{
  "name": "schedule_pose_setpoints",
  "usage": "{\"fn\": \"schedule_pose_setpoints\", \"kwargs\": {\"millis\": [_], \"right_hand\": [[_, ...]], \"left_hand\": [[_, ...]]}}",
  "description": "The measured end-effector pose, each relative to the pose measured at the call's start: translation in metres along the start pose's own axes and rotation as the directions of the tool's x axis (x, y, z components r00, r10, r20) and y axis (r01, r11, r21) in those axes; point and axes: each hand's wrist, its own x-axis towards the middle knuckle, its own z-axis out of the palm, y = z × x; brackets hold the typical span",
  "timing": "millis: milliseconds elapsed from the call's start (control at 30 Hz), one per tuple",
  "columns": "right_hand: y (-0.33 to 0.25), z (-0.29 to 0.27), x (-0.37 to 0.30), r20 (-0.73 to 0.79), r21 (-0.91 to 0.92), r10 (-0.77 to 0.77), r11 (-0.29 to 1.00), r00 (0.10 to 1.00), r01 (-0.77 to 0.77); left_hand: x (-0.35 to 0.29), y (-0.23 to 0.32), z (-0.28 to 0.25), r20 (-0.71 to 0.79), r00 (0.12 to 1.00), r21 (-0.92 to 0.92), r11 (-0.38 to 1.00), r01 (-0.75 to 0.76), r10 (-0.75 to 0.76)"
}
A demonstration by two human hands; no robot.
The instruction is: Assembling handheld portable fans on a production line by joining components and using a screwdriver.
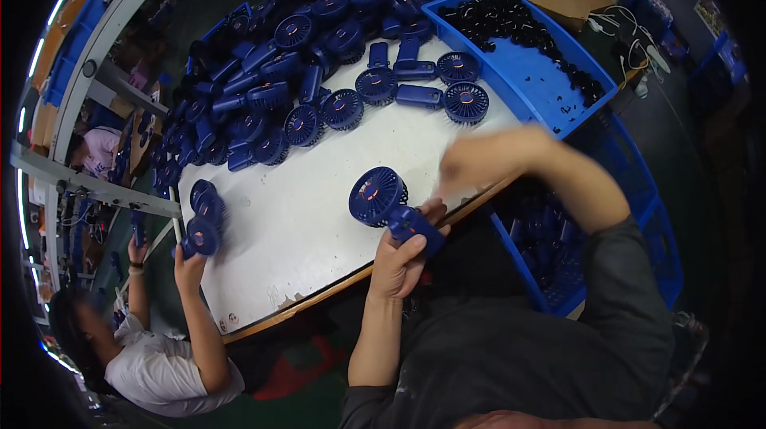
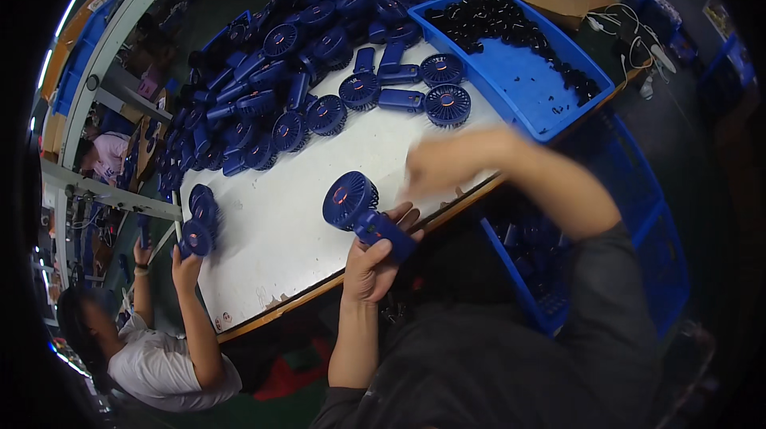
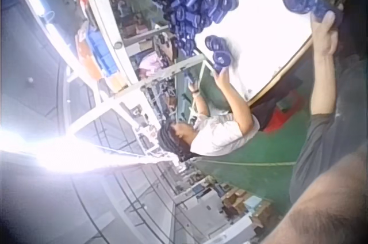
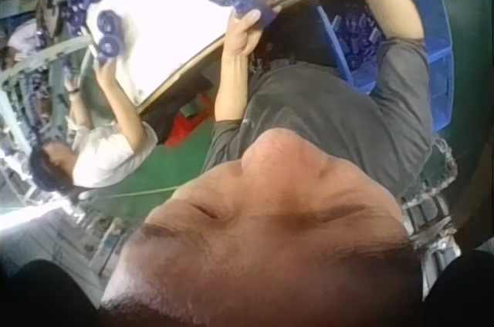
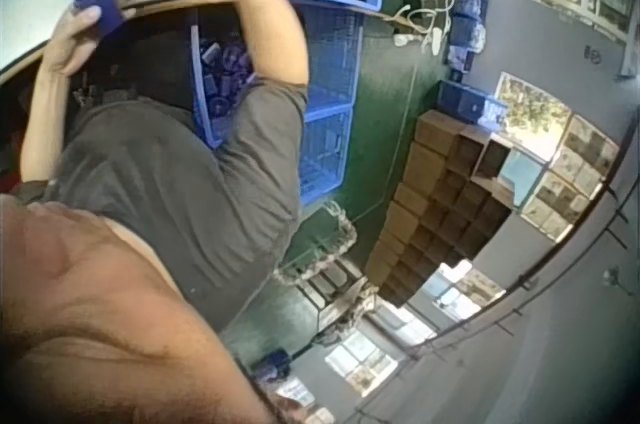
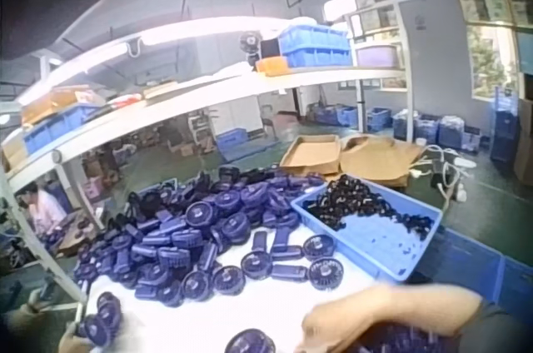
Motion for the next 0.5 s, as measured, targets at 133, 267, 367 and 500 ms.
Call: {"fn": "schedule_pose_setpoints", "kwargs": {"millis": [133,267,367,500], "right_hand": [[0.184,-0.071,0.023,-0.922,0.141,0.207,0.967,0.329,-0.214],[0.297,-0.057,0.028,-0.836,0.13,0.322,0.903,0.444,-0.409],[0.297,-0.062,0.021,-0.836,0.192,0.37,0.889,0.405,-0.416],[0.186,-0.078,0.004,-0.759,0.544,0.44,0.834,0.479,0.096]], "left_hand": [[-0.01,0.015,-0.011,0.054,0.994,-0.028,0.995,-0.098,0.1],[-0.01,0.022,-0.01,0.095,0.984,-0.013,0.988,-0.152,0.153],[-0.015,0.024,-0.021,0.059,0.986,0.104,0.981,-0.164,0.159],[-0.021,0.029,-0.026,-0.149,0.968,0.304,0.941,-0.147,0.2]]}}
